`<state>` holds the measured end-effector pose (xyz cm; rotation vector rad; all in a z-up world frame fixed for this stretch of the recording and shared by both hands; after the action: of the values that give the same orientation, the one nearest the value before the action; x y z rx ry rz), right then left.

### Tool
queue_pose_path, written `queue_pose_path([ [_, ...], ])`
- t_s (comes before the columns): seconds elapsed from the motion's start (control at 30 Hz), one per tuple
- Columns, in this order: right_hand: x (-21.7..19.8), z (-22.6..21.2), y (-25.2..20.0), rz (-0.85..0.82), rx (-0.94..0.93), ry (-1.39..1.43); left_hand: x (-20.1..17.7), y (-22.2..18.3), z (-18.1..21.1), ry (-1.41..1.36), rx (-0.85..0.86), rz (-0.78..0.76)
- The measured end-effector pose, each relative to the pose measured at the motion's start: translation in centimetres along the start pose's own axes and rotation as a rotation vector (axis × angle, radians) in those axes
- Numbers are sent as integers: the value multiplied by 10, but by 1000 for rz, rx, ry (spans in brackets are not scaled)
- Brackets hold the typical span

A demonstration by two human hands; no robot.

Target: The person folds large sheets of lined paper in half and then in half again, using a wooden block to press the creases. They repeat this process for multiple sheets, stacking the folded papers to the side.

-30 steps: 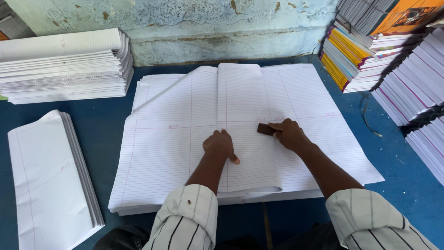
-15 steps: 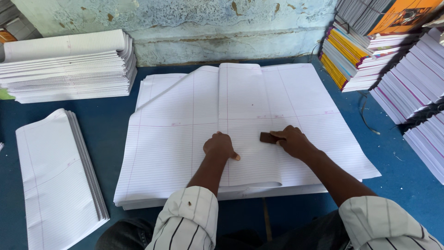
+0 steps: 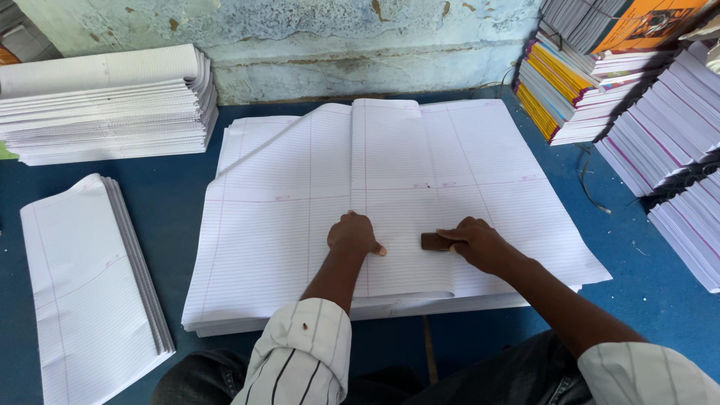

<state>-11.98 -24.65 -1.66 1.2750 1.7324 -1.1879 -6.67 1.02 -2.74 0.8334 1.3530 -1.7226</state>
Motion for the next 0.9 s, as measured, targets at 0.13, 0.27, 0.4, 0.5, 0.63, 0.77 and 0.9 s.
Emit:
queue_pose_path([
  [0.13,3,6,-9,11,-116,17,-1,-1,-1,-2,-8,-6],
  [0.27,6,10,-17,-17,-177,33,0,-1,-2,7,16,10],
  [0.4,5,9,-21,-60,-205,78,1,0,-3,-5,2,-7],
  [0.5,4,6,-26,-99,-206,58,1,1,-3,3,8,-6],
  [0.63,3,0,-33,-154,-185,60,2,1,-4,-30,-14,-16],
  [0.77,3,-6,-40,-196,-180,72,2,-1,-5,-53,-8,-13],
  [0.9,1,-8,-43,-203,-156,66,1,-1,-4,-57,-16,-24],
])
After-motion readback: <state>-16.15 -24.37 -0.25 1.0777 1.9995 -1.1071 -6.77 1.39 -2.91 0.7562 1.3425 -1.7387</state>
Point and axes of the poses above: each hand's wrist, its own y-axis towards the middle knuckle, its own x-axis out of the palm, z = x × y, the point moved 2 cm from there along y, towards the middle knuckle, and after that the axes turned 9 degrees about x, right-handed, at the moved point
